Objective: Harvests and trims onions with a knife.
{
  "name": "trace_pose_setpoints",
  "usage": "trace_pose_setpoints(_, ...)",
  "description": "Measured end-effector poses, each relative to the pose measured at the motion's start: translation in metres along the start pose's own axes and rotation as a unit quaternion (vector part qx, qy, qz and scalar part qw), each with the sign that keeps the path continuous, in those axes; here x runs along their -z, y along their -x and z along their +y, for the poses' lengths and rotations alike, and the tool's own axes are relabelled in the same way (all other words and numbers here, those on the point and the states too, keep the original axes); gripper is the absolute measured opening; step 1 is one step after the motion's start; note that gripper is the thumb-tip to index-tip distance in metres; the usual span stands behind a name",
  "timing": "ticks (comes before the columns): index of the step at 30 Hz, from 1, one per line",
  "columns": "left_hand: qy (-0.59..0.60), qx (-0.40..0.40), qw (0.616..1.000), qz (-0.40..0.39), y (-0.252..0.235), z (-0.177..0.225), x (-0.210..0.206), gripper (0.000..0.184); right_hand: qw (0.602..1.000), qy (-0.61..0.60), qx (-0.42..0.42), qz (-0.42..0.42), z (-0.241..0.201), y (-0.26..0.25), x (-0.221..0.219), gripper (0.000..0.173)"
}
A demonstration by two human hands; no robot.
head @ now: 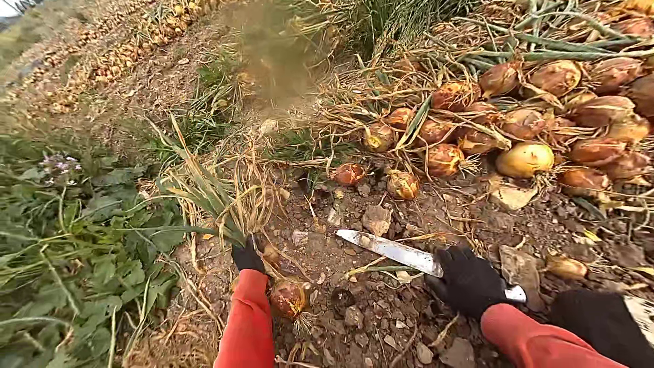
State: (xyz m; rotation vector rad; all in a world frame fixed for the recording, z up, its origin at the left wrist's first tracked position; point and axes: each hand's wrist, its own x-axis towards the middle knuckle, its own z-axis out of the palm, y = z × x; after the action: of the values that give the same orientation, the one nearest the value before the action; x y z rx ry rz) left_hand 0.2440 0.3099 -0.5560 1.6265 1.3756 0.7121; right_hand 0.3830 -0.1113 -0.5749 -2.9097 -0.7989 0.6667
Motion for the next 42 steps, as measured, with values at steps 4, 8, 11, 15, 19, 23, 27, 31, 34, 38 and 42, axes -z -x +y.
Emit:
trace_pose_setpoints(4, 0.066, -0.016, 0.998, 0.009, 0.008, -0.007, 0.001, 0.025, 1.000, 0.004, 0.000, -0.004, -0.001, 0.003, 0.000, 0.071)
trace_pose_setpoints(8, 0.056, 0.038, 0.996, 0.063, 0.021, 0.006, -0.005, 0.036, 0.999, -0.010, -0.012, -0.045, -0.003, 0.002, 0.014, 0.072)
trace_pose_setpoints(11, 0.036, 0.041, 0.995, 0.079, 0.025, 0.000, -0.006, 0.042, 0.999, -0.016, -0.006, -0.050, -0.002, 0.004, 0.014, 0.071)
trace_pose_setpoints(15, -0.038, 0.061, 0.992, 0.108, 0.085, -0.009, 0.030, 0.045, 0.998, -0.030, -0.009, -0.062, 0.000, 0.000, 0.020, 0.071)
trace_pose_setpoints(19, 0.068, 0.056, 0.987, 0.136, 0.097, -0.015, 0.072, 0.032, 0.997, -0.036, -0.005, -0.066, -0.002, 0.001, 0.015, 0.071)
trace_pose_setpoints(23, 0.001, 0.035, 0.999, 0.012, 0.100, 0.068, 0.047, 0.046, 0.994, -0.079, 0.000, -0.074, -0.006, 0.000, 0.021, 0.077)
trace_pose_setpoints(27, -0.008, -0.065, 0.991, -0.117, 0.117, 0.187, -0.015, 0.030, 0.993, -0.084, -0.011, -0.082, -0.006, -0.002, 0.021, 0.078)
trace_pose_setpoints(31, -0.106, -0.176, 0.957, -0.205, 0.095, 0.289, -0.115, 0.049, 0.995, -0.072, -0.014, -0.072, -0.002, -0.002, 0.023, 0.075)
trace_pose_setpoints(34, -0.357, -0.238, 0.856, -0.288, 0.068, 0.337, -0.157, 0.075, 0.996, -0.066, -0.009, -0.052, 0.000, -0.003, 0.018, 0.077)
trace_pose_setpoints(38, -0.503, -0.248, 0.755, -0.340, 0.042, 0.277, -0.128, 0.059, 0.992, -0.078, -0.013, -0.096, 0.002, -0.002, 0.029, 0.076)
trace_pose_setpoints(42, -0.604, -0.244, 0.621, -0.437, 0.055, 0.129, -0.101, 0.048, 0.989, -0.065, -0.041, -0.127, 0.013, 0.025, 0.032, 0.077)
